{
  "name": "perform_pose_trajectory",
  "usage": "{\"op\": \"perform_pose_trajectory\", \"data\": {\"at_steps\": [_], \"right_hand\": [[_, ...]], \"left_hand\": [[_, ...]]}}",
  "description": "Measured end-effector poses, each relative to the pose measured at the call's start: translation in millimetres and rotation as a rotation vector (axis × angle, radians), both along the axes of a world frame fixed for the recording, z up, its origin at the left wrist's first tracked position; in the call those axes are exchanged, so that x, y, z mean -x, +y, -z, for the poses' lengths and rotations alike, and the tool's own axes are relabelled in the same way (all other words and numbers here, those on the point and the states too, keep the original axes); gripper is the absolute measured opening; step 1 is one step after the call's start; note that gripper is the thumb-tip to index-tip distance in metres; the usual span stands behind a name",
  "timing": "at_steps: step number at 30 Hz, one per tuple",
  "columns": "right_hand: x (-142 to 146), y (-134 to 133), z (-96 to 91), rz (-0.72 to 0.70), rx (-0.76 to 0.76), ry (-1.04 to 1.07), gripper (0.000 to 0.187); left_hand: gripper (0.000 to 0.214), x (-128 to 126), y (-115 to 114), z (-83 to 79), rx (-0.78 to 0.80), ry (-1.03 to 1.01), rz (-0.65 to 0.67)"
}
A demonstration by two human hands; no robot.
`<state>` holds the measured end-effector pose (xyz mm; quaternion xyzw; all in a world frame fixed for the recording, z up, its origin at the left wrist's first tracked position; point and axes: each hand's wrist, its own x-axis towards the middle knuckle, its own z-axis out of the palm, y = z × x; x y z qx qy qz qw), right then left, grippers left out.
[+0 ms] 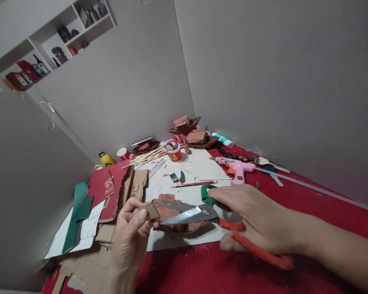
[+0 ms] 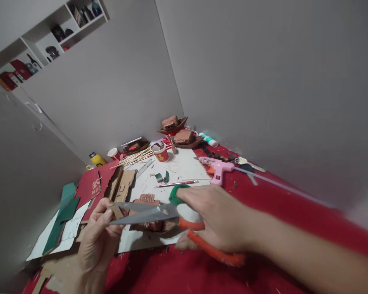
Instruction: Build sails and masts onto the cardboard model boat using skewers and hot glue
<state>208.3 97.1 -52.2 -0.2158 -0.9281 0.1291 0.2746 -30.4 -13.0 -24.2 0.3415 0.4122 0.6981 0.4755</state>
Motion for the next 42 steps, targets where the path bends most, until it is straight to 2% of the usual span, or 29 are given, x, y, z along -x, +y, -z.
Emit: {"op": "perform_pose_trajectory", "data": {"at_steps": [5, 10, 17, 26, 33, 42], "right_hand": [[6, 3, 0.5, 0.055, 0.071, -0.085, 0.048], [6, 1, -0.2, 0.029, 0.089, -0.114, 0.042], [6, 0, 0.2, 0.0, 0.109, -0.101, 0.045], [5, 0, 2.1, -0.007, 0.078, -0.089, 0.047], [5, 0, 5.0, -0.013, 0.042, -0.06, 0.047], [6, 1, 13.2, -0.043, -0.053, 0.026, 0.048]], "left_hand": [[0.025, -6, -4, -0.9, -0.005, 0.085, -0.007], [0.025, -10, -5, 1.8, -0.029, 0.179, -0.008], [0.023, -14, -7, 2.9, -0.013, 0.237, 0.002], [0.02, -12, -6, 1.7, -0.035, 0.273, -0.054], [0.018, -7, -8, 7.5, -0.073, 0.283, -0.065], [0.016, -7, -10, 6.5, -0.103, 0.28, -0.026]]}}
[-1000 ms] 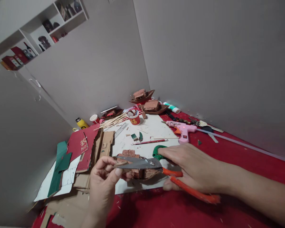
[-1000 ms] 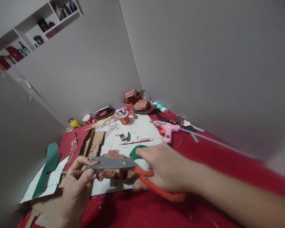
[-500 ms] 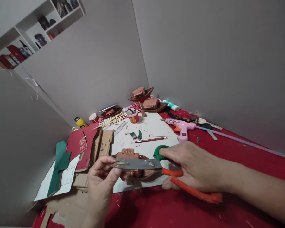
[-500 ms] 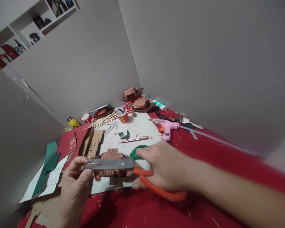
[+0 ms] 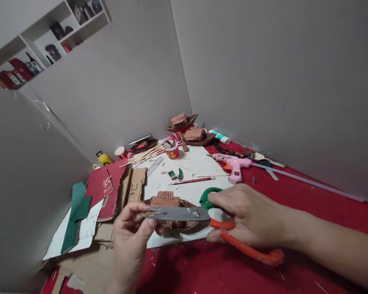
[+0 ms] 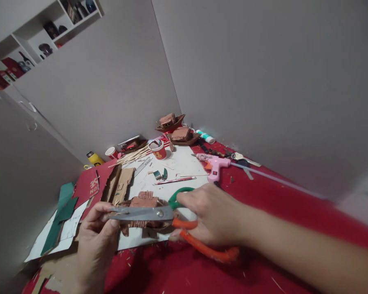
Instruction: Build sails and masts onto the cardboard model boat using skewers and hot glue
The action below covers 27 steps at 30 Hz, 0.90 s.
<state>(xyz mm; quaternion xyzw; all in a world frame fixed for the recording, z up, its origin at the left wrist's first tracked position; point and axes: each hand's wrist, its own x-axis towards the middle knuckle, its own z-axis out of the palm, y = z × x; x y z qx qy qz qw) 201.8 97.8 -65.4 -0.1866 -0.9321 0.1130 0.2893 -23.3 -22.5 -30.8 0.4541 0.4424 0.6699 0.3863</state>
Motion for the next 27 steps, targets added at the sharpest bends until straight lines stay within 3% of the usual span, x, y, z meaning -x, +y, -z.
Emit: {"op": "perform_pose_trajectory", "data": {"at_steps": [10, 17, 21, 25, 27], "right_hand": [[-3, 1, -3.1, -0.037, -0.116, 0.094, 0.047], [-3, 6, -0.4, -0.035, -0.139, 0.205, 0.051], [-5, 14, -0.5, 0.145, -0.059, 0.15, 0.048], [-8, 23, -2.5, 0.473, -0.083, -0.143, 0.042], [-9, 27, -2.0, 0.551, -0.079, -0.283, 0.038]], "left_hand": [[0.017, -2, -4, -5.7, 0.026, 0.008, -0.003], [0.014, 0, -1, -5.5, 0.011, -0.082, 0.109], [0.015, 0, 2, -7.0, 0.042, -0.142, 0.155], [0.02, 1, 4, -8.8, 0.078, -0.181, 0.108], [0.025, 2, 5, -8.8, 0.091, -0.2, 0.037]]}}
